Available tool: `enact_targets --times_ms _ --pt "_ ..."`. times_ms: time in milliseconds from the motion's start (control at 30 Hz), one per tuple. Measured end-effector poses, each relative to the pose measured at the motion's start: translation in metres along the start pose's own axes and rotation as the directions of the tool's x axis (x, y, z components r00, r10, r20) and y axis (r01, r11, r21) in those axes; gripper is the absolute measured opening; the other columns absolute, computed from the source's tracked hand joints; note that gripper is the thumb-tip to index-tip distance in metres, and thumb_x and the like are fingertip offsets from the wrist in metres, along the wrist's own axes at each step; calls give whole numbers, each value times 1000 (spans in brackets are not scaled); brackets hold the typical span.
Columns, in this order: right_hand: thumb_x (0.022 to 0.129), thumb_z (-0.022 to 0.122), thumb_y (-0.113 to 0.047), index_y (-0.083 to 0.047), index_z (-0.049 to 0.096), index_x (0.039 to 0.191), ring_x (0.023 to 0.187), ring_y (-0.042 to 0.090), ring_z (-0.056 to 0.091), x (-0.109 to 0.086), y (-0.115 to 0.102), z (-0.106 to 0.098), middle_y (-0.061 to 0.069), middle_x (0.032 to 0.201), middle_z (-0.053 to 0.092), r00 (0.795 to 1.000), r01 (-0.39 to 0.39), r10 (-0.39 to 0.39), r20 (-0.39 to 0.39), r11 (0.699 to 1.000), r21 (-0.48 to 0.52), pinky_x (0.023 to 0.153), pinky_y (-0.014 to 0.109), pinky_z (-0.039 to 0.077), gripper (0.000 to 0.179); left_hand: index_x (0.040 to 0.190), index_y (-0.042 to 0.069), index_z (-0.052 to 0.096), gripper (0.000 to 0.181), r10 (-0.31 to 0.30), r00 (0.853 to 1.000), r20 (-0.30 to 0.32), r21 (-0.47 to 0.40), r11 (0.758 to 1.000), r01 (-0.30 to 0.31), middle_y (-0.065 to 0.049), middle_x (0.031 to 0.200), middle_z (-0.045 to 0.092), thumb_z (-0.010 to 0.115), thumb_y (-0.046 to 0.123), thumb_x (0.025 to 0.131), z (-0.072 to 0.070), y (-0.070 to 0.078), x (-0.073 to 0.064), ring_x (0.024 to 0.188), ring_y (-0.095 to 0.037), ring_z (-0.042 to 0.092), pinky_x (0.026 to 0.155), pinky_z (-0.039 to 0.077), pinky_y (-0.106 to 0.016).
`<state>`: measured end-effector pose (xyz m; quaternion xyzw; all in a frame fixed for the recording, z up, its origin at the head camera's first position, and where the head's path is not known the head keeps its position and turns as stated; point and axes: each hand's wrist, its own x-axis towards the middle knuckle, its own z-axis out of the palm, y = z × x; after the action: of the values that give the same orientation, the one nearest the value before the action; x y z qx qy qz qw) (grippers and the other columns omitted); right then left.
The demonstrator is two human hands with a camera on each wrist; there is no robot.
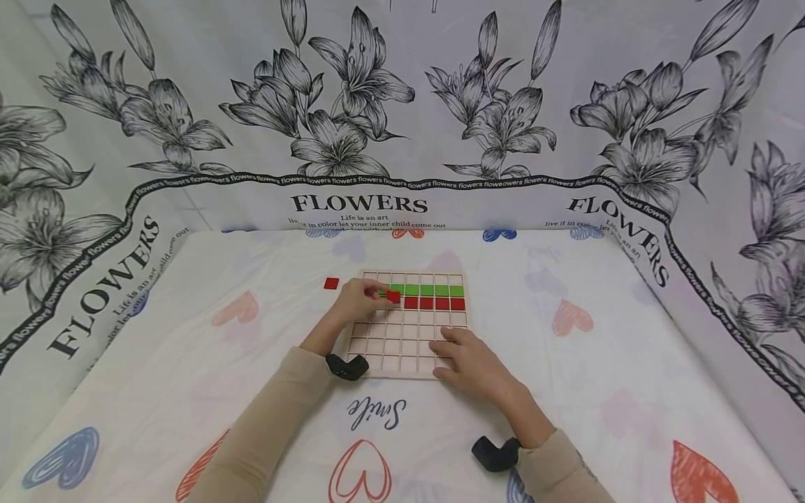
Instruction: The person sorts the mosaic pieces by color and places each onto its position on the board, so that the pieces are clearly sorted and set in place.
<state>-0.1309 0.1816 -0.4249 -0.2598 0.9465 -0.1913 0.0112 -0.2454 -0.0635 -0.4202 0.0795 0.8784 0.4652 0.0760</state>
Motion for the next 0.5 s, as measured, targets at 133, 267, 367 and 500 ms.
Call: enact_targets --times_ms 133,267,367,500 --pt "86 70 -25 -8 63 128 130 39 49 0 1 1 20 138 54 1000 -4 4 2 1000 4 104 52 43 45 109 3 72 28 -18 1000 21 -9 1000 18 1 69 55 74 14 83 3 -1 1 57 -9 44 55 36 -21" --pt "86 71 -25 -9 63 128 130 39 48 0 1 1 19 139 54 1000 -8 8 1 1000 1 105 51 43 45 108 3 72 27 -15 1000 24 5 1000 15 2 69 53 73 14 83 5 -1 2 54 -8 45 54 36 -20" --pt "86 70 -26 -9 63 128 131 38 48 0 1 1 19 139 54 1000 -10 10 0 1000 -3 105 51 43 45 107 3 72 26 -2 1000 20 17 1000 1 2 68 54 74 13 83 6 -1 3 54 -8 45 55 37 -20" --pt "86 70 -26 -10 63 128 131 38 48 0 1 0 19 139 53 1000 -15 15 4 1000 -4 105 51 43 45 105 2 72 25 2 1000 15 33 999 -2 2 67 54 74 12 82 7 0 3 55 -7 46 55 37 -19"
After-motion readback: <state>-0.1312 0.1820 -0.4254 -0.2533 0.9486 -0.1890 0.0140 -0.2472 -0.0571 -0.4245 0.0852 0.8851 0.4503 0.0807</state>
